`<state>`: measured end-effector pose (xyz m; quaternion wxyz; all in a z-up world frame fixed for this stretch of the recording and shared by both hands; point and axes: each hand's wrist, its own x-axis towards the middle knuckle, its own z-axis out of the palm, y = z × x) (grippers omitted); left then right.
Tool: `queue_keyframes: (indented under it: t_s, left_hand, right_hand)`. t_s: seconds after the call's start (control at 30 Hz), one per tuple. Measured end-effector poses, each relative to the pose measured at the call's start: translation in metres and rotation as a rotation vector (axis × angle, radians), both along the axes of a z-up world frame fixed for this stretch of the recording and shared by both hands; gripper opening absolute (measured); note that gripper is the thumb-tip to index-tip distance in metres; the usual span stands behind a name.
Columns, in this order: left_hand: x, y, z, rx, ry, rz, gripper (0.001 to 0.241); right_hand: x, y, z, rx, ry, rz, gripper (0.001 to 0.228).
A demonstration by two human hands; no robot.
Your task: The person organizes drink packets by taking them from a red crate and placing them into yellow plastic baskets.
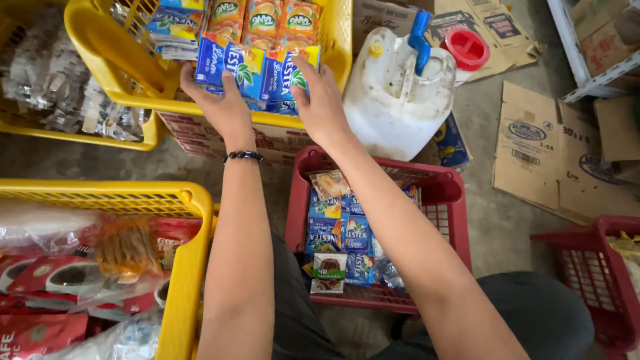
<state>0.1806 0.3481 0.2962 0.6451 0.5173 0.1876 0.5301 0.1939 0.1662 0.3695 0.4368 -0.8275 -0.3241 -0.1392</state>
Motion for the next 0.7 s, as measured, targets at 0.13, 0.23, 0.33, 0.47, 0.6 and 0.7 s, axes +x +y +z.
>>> queue_keyframes:
  t_s: [0.13, 0.23, 0.33, 0.47, 0.6, 0.7]
  left_hand:
    - [-0.015, -0.01, 0.011, 0.308, 0.354, 0.115, 0.062]
    - [-0.016, -0.018, 0.006, 0.652, 0.995, 0.244, 0.058]
    - [-0.017, -0.018, -0.005, 0.727, 1.064, 0.264, 0.047]
    - [-0.015, -0.011, -0.008, 0.726, 1.181, 0.212, 0.041]
    - [-0.016, -0.008, -0.01, 0.71, 1.197, 0.114, 0.046]
    - [-0.019, -0.01, -0.007, 0.741, 1.164, 0.114, 0.049]
  right_hand:
    - [0.012, 0.009, -0.012, -0.16, -0.002, -0.042, 0.046]
    - [0.022, 0.021, -0.059, -0.767, -0.448, -0.202, 0.035]
    - [0.014, 0.026, -0.058, -0.846, -0.367, -0.246, 0.034]
    - [0.009, 0.019, -0.057, -0.858, -0.439, -0.281, 0.032]
    - [0.014, 0.004, -0.066, -0.853, -0.509, -0.191, 0.038]
    - [0.014, -0.008, -0.068, -0.835, -0.53, -0.146, 0.037]
